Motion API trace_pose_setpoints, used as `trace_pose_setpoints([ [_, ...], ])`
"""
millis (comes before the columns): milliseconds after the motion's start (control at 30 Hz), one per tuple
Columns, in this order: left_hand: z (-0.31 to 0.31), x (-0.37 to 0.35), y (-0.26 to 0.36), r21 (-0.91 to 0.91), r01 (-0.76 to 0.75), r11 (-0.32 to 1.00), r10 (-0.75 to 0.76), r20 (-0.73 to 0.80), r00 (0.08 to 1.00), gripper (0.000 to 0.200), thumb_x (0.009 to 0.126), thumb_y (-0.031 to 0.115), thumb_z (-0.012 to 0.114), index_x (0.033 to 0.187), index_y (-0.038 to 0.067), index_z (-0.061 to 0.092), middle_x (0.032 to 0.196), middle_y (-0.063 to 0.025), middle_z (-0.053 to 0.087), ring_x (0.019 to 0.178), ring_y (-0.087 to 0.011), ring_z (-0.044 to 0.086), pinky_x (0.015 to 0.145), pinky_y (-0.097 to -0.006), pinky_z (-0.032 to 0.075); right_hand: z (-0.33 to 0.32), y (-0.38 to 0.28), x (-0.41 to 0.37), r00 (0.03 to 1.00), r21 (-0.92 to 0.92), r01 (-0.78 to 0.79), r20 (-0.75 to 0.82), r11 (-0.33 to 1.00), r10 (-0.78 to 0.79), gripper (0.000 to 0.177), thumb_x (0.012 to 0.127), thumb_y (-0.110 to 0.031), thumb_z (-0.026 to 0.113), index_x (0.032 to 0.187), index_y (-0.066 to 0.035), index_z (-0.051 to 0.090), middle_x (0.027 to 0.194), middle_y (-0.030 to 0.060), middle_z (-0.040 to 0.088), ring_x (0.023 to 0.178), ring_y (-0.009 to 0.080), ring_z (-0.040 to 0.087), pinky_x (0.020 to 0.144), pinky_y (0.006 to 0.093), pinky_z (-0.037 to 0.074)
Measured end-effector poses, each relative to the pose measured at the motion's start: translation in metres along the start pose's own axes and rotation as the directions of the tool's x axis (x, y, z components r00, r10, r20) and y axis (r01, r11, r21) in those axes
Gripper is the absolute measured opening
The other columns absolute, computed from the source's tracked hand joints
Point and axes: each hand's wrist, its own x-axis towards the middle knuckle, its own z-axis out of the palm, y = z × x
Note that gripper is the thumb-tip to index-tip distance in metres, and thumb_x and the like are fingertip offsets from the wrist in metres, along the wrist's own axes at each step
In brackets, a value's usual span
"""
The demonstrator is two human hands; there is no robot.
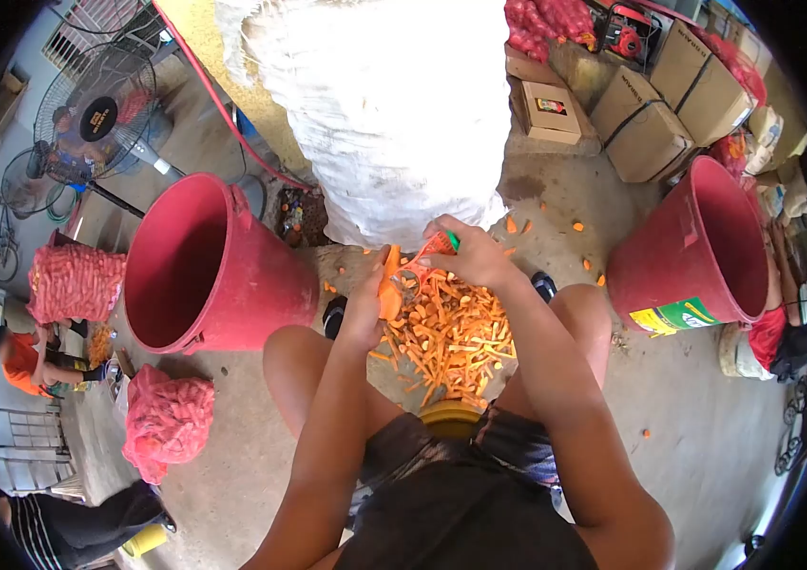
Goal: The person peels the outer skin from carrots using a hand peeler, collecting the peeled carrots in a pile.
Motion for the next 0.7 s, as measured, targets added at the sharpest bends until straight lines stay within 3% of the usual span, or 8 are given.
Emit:
trace_pose_setpoints([
  [33,0.002,0.0,0.0,0.002,0.002,1.0,-0.002,-0.001,1.0,0.053,0.115,0.03,0.037,0.163,0.008,0.035,0.155,-0.0081,0.051,0.133,-0.0181,0.057,0.11,-0.0341,0.047,0.008,0.009,0.003,0.99,-0.018,0.139,-0.028,0.99,-0.14,0.045,0.086,-0.027,0.088,0.121,-0.01,0.064,0.103,0.0082,0.072,0.096,0.0204,0.067,0.087,0.0376,0.054],
  [100,0.006,-0.002,-0.001,-0.058,0.004,0.998,-0.003,0.004,1.0,0.05,0.114,0.038,0.04,0.159,0.018,0.046,0.135,0.0002,0.066,0.101,-0.0126,0.068,0.071,-0.0313,0.056,0.013,0.014,0.004,0.96,-0.036,0.274,-0.053,0.961,-0.276,0.044,0.087,-0.026,0.087,0.122,-0.01,0.064,0.103,0.0082,0.072,0.096,0.0205,0.067,0.088,0.0374,0.054],
  [200,0.007,-0.009,0.003,-0.038,0.118,0.992,-0.118,-0.01,0.993,0.048,0.113,0.038,0.041,0.156,0.018,0.049,0.119,-0.001,0.069,0.086,-0.0142,0.066,0.065,-0.0324,0.053,0.013,0.011,0.003,0.939,-0.089,0.343,0.007,0.935,-0.344,0.044,0.09,-0.024,0.085,0.125,-0.009,0.063,0.105,0.009,0.072,0.098,0.0203,0.067,0.089,0.0368,0.054],
  [300,-0.006,-0.012,0.001,-0.001,0.211,0.978,-0.211,0.033,0.977,0.047,0.113,0.039,0.04,0.154,0.018,0.05,0.108,-0.0028,0.069,0.078,-0.0167,0.063,0.06,-0.0333,0.05,0.005,0.019,0.008,0.898,0.005,0.434,-0.077,0.901,-0.433,0.045,0.092,-0.025,0.083,0.128,-0.009,0.063,0.103,0.0096,0.072,0.097,0.0194,0.068,0.088,0.0364,0.055],
  [367,-0.013,-0.014,0.0,-0.014,0.202,0.979,-0.199,0.105,0.974,0.047,0.113,0.039,0.041,0.154,0.018,0.051,0.108,-0.0035,0.069,0.078,-0.0178,0.064,0.059,-0.0337,0.049,-0.012,0.011,0.008,0.998,0.105,-0.025,-0.053,0.994,0.031,0.047,0.094,-0.029,0.08,0.133,-0.01,0.062,0.099,0.0145,0.073,0.087,0.0243,0.067,0.082,0.0396,0.054],
  [500,-0.012,-0.024,0.008,-0.096,0.214,0.972,-0.189,0.22,0.957,0.046,0.112,0.038,0.044,0.152,0.017,0.052,0.108,-0.0047,0.069,0.079,-0.0198,0.064,0.058,-0.0344,0.05,-0.011,0.039,0.025,0.978,-0.042,-0.07,-0.2,0.997,0.06,0.043,0.097,-0.03,0.077,0.132,-0.01,0.061,0.105,0.0128,0.075,0.093,0.0223,0.07,0.087,0.0377,0.055],
  [667,-0.017,-0.008,0.001,-0.174,0.139,0.975,-0.137,0.027,0.99,0.044,0.113,0.035,0.042,0.15,0.013,0.053,0.107,-0.0043,0.067,0.083,-0.0186,0.066,0.069,-0.0337,0.054,0.007,0.009,0.006,0.996,-0.027,0.018,-0.087,0.999,-0.02,0.043,0.095,-0.028,0.079,0.129,-0.008,0.062,0.106,0.0119,0.074,0.097,0.0224,0.07,0.09,0.0377,0.055],
  [700,-0.014,-0.007,0.003,-0.209,0.107,0.972,-0.102,0.038,0.994,0.042,0.112,0.035,0.045,0.145,0.013,0.057,0.11,-0.0055,0.069,0.084,-0.02,0.067,0.069,-0.0339,0.055,0.016,0.008,0.001,0.965,-0.01,0.26,-0.022,0.965,-0.261,0.043,0.094,-0.026,0.08,0.13,-0.009,0.062,0.107,0.0128,0.073,0.097,0.0241,0.07,0.089,0.0383,0.055],
])
